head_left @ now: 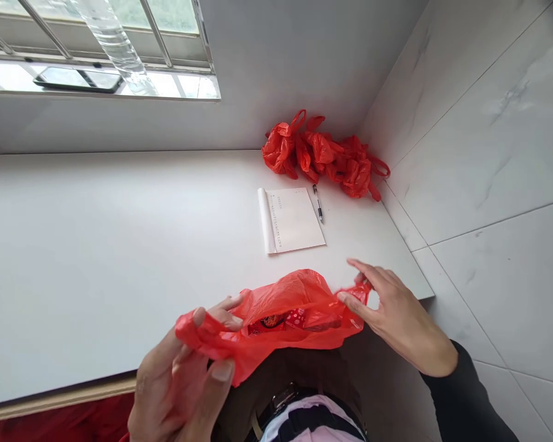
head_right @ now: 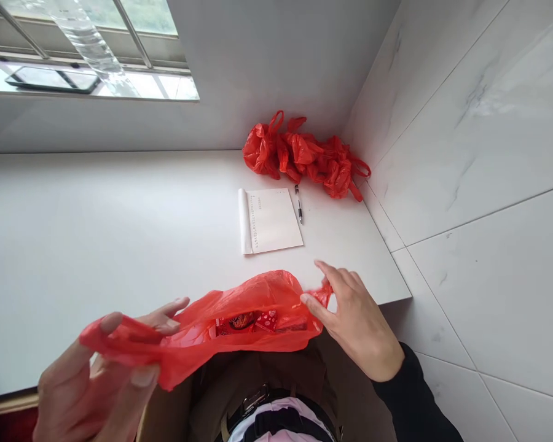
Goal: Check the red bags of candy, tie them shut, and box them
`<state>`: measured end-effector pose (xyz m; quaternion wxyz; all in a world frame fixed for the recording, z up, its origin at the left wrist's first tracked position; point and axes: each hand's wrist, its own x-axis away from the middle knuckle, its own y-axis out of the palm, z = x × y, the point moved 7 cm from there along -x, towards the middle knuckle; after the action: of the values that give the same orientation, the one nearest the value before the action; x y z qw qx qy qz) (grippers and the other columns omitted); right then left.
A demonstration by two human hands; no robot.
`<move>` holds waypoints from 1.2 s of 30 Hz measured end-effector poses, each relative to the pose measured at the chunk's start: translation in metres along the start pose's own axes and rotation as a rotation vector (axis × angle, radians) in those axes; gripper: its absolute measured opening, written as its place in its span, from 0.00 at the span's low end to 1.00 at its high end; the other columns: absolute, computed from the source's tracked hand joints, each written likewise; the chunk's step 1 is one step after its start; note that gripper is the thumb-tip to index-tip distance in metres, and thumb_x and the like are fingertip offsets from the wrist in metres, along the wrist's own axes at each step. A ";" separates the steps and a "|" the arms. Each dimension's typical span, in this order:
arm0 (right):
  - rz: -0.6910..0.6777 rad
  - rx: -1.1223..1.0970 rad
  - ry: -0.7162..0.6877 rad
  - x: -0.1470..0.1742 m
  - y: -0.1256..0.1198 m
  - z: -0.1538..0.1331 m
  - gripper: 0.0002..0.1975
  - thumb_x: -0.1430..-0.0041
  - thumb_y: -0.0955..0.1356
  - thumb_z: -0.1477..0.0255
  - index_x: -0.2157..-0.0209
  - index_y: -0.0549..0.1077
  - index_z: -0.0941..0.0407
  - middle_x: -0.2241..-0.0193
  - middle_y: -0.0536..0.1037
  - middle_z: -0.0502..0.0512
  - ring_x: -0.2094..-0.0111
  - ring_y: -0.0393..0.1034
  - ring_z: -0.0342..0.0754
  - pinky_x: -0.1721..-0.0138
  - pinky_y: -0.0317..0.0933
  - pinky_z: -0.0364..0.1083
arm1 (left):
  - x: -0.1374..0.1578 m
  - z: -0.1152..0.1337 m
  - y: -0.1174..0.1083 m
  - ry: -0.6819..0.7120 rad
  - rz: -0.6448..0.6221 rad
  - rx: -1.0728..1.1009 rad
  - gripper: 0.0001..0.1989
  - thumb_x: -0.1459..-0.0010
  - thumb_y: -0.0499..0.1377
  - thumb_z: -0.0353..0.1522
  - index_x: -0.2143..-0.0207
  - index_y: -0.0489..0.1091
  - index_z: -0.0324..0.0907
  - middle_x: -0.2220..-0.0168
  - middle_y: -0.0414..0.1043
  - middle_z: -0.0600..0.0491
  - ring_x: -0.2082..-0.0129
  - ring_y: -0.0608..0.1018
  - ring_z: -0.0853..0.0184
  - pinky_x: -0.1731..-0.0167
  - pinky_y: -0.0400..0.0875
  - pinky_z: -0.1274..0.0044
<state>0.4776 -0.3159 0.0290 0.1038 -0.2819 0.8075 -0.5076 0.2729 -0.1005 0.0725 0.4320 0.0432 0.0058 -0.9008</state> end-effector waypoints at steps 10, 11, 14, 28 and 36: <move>-0.251 -0.162 0.026 0.005 -0.017 -0.010 0.15 0.33 0.64 0.53 0.56 0.75 0.47 0.62 0.79 0.48 0.64 0.74 0.47 0.62 0.68 0.46 | -0.006 -0.018 0.003 -0.078 -0.211 -0.015 0.31 0.35 0.59 0.35 0.33 0.54 0.59 0.49 0.77 0.50 0.46 0.78 0.58 0.46 0.76 0.64; -0.222 -0.215 -0.022 0.007 -0.024 -0.019 0.13 0.33 0.65 0.55 0.57 0.75 0.47 0.62 0.79 0.48 0.63 0.74 0.47 0.63 0.67 0.44 | -0.009 -0.018 0.003 -0.088 -0.186 -0.019 0.27 0.34 0.59 0.35 0.36 0.58 0.58 0.52 0.78 0.51 0.50 0.80 0.61 0.48 0.76 0.67; -0.088 -0.332 -0.208 0.014 -0.045 -0.050 0.08 0.33 0.68 0.61 0.56 0.74 0.47 0.62 0.77 0.48 0.66 0.72 0.44 0.66 0.67 0.41 | -0.018 -0.012 0.013 -0.085 -0.208 -0.060 0.17 0.32 0.56 0.39 0.43 0.64 0.52 0.66 0.77 0.55 0.69 0.79 0.69 0.66 0.78 0.79; -0.063 -0.706 -0.645 0.019 -0.031 -0.136 0.20 0.33 0.69 0.66 0.41 0.69 0.47 0.48 0.72 0.53 0.48 0.70 0.46 0.48 0.67 0.42 | -0.005 -0.010 0.063 -0.104 -0.480 -0.152 0.14 0.37 0.57 0.43 0.55 0.74 0.48 0.67 0.73 0.52 0.68 0.74 0.64 0.66 0.73 0.76; -0.191 -0.746 -0.459 -0.008 -0.009 -0.120 0.13 0.35 0.71 0.66 0.49 0.76 0.48 0.62 0.75 0.48 0.59 0.70 0.43 0.54 0.64 0.44 | -0.017 -0.018 0.062 -0.333 -0.469 0.032 0.14 0.39 0.60 0.46 0.62 0.73 0.44 0.72 0.64 0.55 0.74 0.64 0.70 0.74 0.66 0.80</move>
<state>0.4328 -0.2230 0.0919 0.1241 -0.4787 0.8618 -0.1134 0.3336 -0.1254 0.0580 0.2060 -0.1012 -0.0697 -0.9708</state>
